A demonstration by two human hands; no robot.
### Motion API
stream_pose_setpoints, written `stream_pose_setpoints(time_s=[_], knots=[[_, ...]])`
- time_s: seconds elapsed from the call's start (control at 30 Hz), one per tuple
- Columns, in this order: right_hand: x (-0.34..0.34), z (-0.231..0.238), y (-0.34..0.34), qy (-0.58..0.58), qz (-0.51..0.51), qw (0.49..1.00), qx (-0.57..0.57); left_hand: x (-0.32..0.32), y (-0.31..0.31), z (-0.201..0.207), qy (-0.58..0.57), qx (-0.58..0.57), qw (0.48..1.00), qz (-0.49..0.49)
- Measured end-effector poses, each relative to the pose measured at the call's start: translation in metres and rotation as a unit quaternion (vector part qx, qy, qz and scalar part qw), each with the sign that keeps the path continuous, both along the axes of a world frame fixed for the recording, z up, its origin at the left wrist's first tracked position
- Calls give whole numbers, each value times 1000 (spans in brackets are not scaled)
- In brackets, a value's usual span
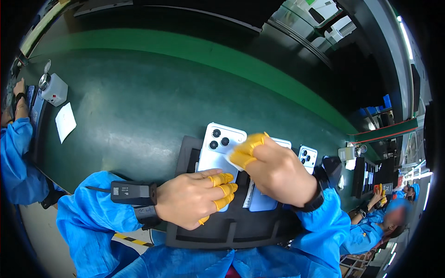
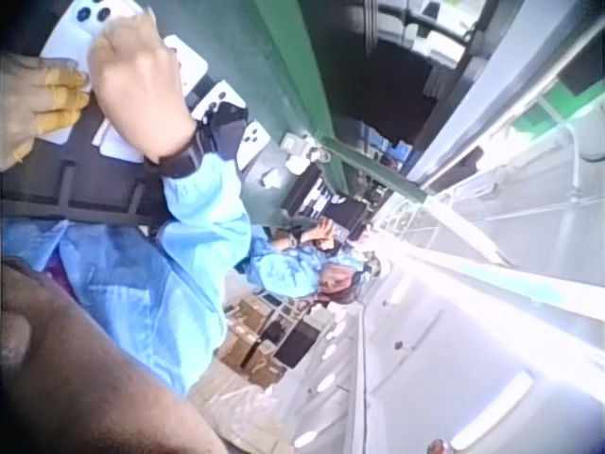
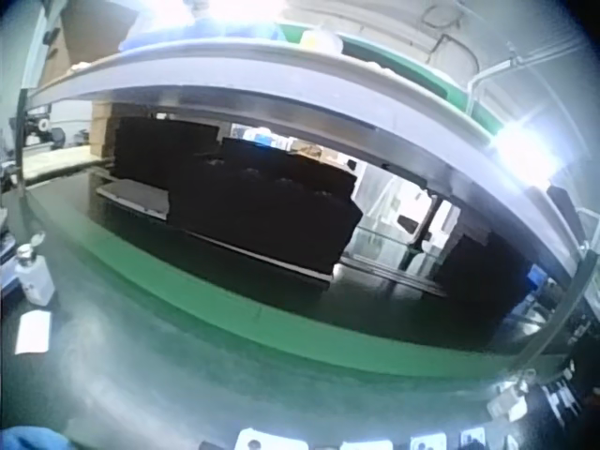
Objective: Inspecting and wiping the camera lenses and back surfaces of smartphones on a factory assembly line.
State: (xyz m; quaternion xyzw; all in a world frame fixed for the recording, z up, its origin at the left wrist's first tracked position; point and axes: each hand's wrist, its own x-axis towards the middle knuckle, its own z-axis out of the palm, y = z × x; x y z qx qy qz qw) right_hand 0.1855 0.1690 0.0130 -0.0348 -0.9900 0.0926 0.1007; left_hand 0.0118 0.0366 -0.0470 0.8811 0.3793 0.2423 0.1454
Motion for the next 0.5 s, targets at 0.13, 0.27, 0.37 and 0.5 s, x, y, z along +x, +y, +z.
stream_pose_setpoints(time_s=[0.13, 0.27, 0.37, 0.5], knots=[[-35, -19, -4, 99, 20, 995, 10, -2, 3, 0, -8, -38, 999, -14], [-12, -13, -10, 43, 30, 998, 42, -2, -3, -3, -9, -53, 999, -2], [9, -6, -7, -18, 5, 999, 50, 2, -2, -4, -10, 8, 1000, 11], [-15, -5, -5, 85, 5, 995, 59, 2, -1, -2, -2, -14, 1000, 4]])
